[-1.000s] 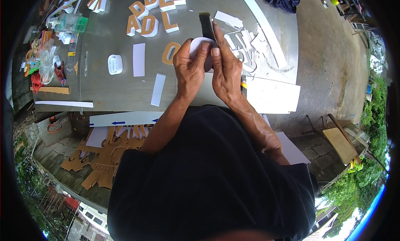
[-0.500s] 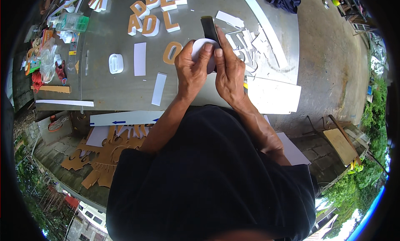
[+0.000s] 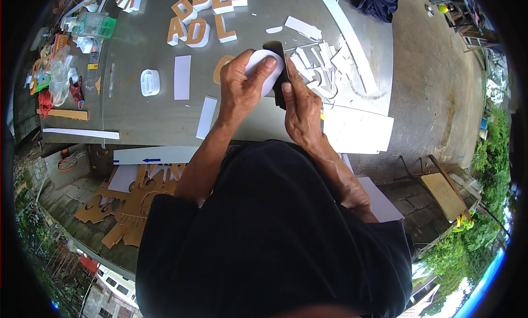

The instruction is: The recorder is assembling and finishing three-dimensional letters for a sign.

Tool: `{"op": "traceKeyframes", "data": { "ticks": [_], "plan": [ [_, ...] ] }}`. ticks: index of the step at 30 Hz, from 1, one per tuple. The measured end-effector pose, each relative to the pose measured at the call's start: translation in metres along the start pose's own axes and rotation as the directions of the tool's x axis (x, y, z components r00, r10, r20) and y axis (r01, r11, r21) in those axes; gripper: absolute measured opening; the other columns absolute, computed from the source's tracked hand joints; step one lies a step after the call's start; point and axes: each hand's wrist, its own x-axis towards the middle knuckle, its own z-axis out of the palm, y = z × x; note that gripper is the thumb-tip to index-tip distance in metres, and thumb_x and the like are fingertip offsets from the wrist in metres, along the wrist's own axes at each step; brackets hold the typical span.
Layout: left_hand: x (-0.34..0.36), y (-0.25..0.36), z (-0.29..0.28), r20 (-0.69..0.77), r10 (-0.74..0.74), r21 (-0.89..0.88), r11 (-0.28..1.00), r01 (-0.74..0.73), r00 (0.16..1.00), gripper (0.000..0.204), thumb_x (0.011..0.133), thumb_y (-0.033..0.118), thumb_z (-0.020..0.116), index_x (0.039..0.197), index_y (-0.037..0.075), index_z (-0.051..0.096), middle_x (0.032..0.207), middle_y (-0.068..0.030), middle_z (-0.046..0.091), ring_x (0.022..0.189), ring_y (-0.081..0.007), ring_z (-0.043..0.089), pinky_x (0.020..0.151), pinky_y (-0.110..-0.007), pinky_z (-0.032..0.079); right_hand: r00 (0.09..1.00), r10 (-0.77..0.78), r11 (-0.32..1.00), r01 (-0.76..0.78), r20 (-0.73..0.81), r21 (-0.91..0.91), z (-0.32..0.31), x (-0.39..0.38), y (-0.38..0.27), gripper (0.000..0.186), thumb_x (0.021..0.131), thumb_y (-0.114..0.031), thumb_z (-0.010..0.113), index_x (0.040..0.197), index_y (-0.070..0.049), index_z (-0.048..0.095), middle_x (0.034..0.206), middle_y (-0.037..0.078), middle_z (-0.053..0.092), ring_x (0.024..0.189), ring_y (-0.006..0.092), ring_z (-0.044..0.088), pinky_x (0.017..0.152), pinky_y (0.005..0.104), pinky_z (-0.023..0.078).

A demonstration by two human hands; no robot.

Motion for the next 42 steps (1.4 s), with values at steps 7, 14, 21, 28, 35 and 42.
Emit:
{"op": "traceKeyframes", "data": {
  "ticks": [7,14,21,28,35,42],
  "plan": [
    [0.002,-0.013,-0.008,-0.078,0.026,-0.055,0.998,-0.03,0.997,0.034,0.094,0.032,0.071,0.087,-0.001,0.067,0.073,-0.0085,0.067,0.064,-0.0148,0.06,0.058,-0.032,0.047,1.0,-0.013,1.0,0.013,0.021,-0.003,0.004,-0.009,-0.006,0.054,0.099,0.001,0.052,0.15,-0.003,0.037,0.137,0.028,0.054,0.117,0.0414,0.062,0.093,0.0397,0.053],
    [0.004,-0.015,-0.013,0.054,-0.288,-0.479,0.833,0.278,0.956,0.032,0.097,0.036,0.065,0.102,0.004,0.064,0.077,-0.0066,0.067,0.061,-0.0156,0.063,0.047,-0.027,0.049,0.967,0.229,0.938,-0.19,-0.107,0.29,-0.018,0.002,0.012,0.049,0.109,-0.029,0.04,0.146,0.002,0.042,0.104,0.02,0.068,0.087,0.0231,0.069,0.071,0.0344,0.057],
    [0.001,-0.02,-0.025,0.227,-0.317,-0.753,0.543,0.372,0.921,0.033,0.099,0.036,0.062,0.103,0.004,0.06,0.08,-0.0082,0.063,0.063,-0.0178,0.061,0.046,-0.027,0.042,0.967,0.252,0.716,-0.161,-0.036,0.679,-0.031,0.019,0.0,0.049,0.105,-0.024,0.047,0.145,0.003,0.042,0.121,0.022,0.064,0.109,0.0271,0.066,0.082,0.0409,0.064],
    [-0.009,-0.02,-0.027,0.183,-0.256,-0.704,0.64,0.308,0.949,0.015,0.092,0.016,0.071,0.097,0.003,0.066,0.081,-0.0079,0.066,0.061,-0.0175,0.062,0.045,-0.027,0.041,0.972,0.232,0.84,-0.179,-0.041,0.512,-0.024,0.019,-0.01,0.05,0.103,-0.033,0.054,0.143,-0.005,0.051,0.124,0.017,0.065,0.105,0.0216,0.066,0.082,0.0367,0.061],
    [-0.015,-0.006,-0.019,0.094,-0.236,-0.63,0.738,0.242,0.967,0.017,0.089,0.016,0.076,0.095,0.001,0.069,0.078,-0.0066,0.067,0.059,-0.0141,0.062,0.044,-0.025,0.041,0.994,0.102,0.942,-0.105,0.025,0.32,-0.012,0.01,-0.018,0.048,0.104,-0.028,0.053,0.144,-0.001,0.049,0.141,0.02,0.056,0.112,0.0249,0.066,0.097,0.0377,0.053],
    [-0.019,0.003,-0.004,0.063,-0.243,-0.484,0.841,0.243,0.968,0.019,0.088,0.017,0.076,0.093,0.0,0.069,0.074,-0.0054,0.067,0.055,-0.0099,0.058,0.043,-0.023,0.041,0.998,0.057,0.978,-0.055,-0.002,0.201,-0.001,0.01,-0.022,0.045,0.103,-0.015,0.051,0.145,0.0,0.045,0.145,0.024,0.049,0.131,0.0386,0.052,0.103,0.041,0.048]
  ]
}}
